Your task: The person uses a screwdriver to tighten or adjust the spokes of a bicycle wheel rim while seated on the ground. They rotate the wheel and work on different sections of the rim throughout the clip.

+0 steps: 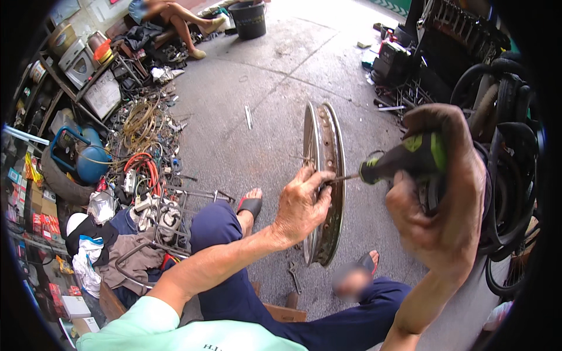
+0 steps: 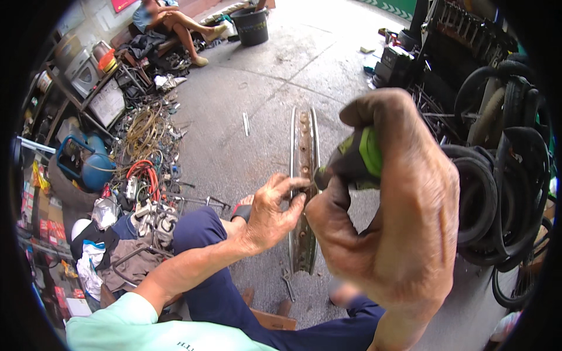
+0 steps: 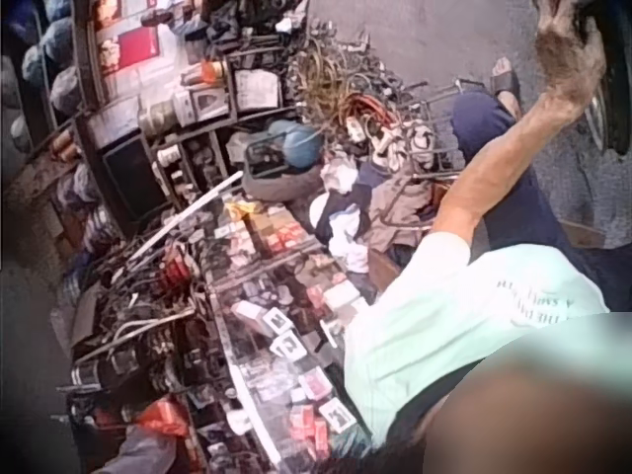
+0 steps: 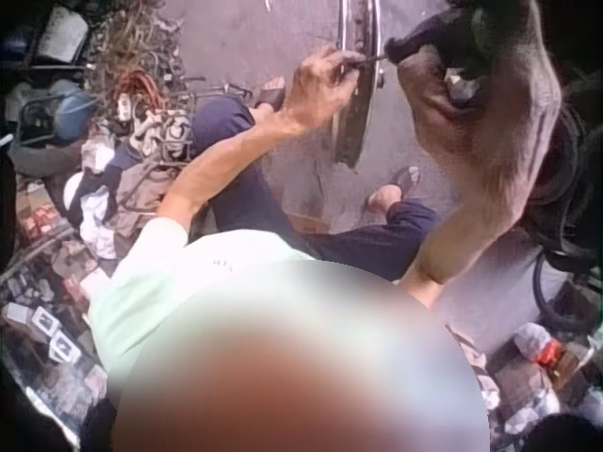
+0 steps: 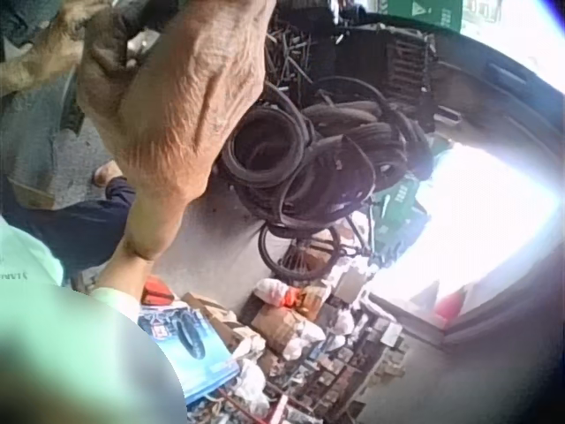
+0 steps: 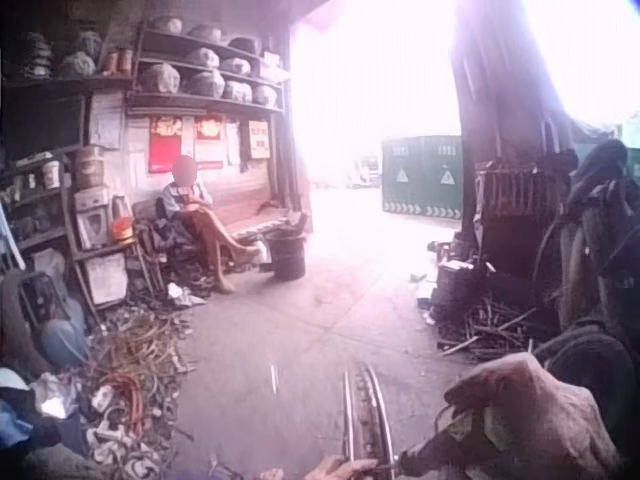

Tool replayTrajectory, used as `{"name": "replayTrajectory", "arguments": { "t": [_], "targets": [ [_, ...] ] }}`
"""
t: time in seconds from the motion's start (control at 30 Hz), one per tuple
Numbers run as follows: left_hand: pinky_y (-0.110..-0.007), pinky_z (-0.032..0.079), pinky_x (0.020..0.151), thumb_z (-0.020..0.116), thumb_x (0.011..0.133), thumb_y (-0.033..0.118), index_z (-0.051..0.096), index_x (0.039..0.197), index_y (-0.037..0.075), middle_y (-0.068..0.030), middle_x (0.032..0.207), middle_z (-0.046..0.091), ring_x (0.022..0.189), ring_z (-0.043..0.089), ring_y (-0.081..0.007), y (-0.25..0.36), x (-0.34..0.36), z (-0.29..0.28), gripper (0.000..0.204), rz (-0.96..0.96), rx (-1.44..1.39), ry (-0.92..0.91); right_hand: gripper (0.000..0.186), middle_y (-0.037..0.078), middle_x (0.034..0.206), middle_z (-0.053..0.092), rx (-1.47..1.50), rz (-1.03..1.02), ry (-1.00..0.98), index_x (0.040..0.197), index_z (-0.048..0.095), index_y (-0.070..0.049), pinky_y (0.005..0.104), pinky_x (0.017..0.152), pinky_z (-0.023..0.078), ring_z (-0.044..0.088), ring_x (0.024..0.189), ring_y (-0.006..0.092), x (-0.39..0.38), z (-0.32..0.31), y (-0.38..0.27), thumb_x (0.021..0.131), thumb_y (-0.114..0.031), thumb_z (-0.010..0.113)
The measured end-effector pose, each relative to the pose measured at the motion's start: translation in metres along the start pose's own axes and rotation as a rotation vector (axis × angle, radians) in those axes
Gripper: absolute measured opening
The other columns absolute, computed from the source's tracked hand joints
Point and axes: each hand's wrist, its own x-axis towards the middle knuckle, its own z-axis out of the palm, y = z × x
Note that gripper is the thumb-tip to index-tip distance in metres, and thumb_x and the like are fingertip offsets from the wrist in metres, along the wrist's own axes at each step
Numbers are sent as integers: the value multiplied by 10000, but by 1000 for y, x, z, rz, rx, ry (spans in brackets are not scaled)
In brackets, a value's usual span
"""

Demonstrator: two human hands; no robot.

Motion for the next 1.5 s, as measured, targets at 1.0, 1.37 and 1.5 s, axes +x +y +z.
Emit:
{"name": "replayTrajectory", "arguments": {
  "t": [1.0,1.37,1.5],
  "targets": [
    [-409,529,729,646,822,77,587,1040,19,-141,874,636,788,650,-271,-1,0,-3,233,-15,-155,-124,289,161,795,623,-351,217,-149,994,571,-18,403,613,484,632,640,337,3,-23,-35,791,-116,752],
    [-423,516,602,554,886,100,297,1382,101,-115,630,540,555,610,-248,15,-2,-13,559,-318,-150,-301,435,120,694,595,-249,143,-81,1023,571,-38,390,591,488,625,605,326,6,-16,-29,742,-224,846],
    [-370,491,533,551,907,105,302,1383,119,-79,622,516,545,578,-166,9,3,-9,537,-341,-259,-282,413,102,686,618,-105,22,-46,1072,525,-68,324,551,471,586,544,244,4,-13,-10,708,1,706]
  ]
}}
